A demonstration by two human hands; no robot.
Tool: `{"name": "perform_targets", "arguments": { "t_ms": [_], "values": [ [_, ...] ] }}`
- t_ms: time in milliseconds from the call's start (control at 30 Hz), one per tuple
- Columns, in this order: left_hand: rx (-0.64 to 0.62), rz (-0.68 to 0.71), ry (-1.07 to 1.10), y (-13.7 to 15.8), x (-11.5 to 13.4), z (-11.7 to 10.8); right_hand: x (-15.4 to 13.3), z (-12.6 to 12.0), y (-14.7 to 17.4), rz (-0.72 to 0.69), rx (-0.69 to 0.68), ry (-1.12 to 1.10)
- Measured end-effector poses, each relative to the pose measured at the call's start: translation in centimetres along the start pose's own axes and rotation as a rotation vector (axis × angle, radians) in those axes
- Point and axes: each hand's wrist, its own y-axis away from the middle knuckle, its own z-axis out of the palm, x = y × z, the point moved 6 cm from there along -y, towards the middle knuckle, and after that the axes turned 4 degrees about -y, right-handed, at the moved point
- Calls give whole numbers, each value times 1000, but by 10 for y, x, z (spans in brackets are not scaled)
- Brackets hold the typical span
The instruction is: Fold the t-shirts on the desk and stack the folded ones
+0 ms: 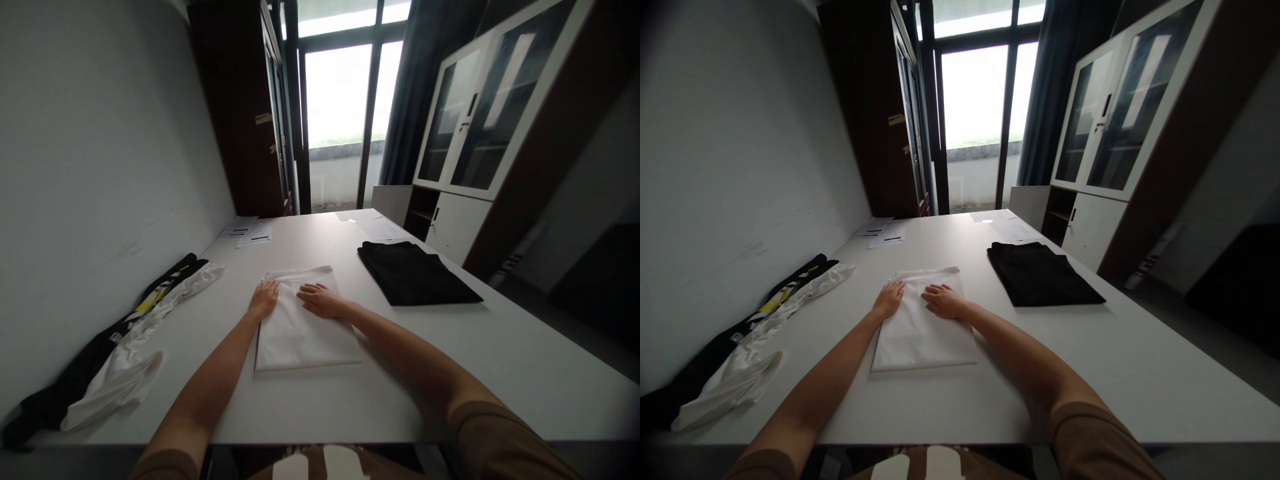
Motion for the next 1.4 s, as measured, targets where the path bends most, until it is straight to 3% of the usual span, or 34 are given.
{"name": "perform_targets", "arguments": {
  "t_ms": [800, 1400],
  "values": [
    [21, 51, 24, 1, 7, 1, 33, 0, -2, 257, 53, 50],
    [-103, 166, -190, 18, 38, 8, 54, -11, 5, 444, 132, 78]
  ]
}}
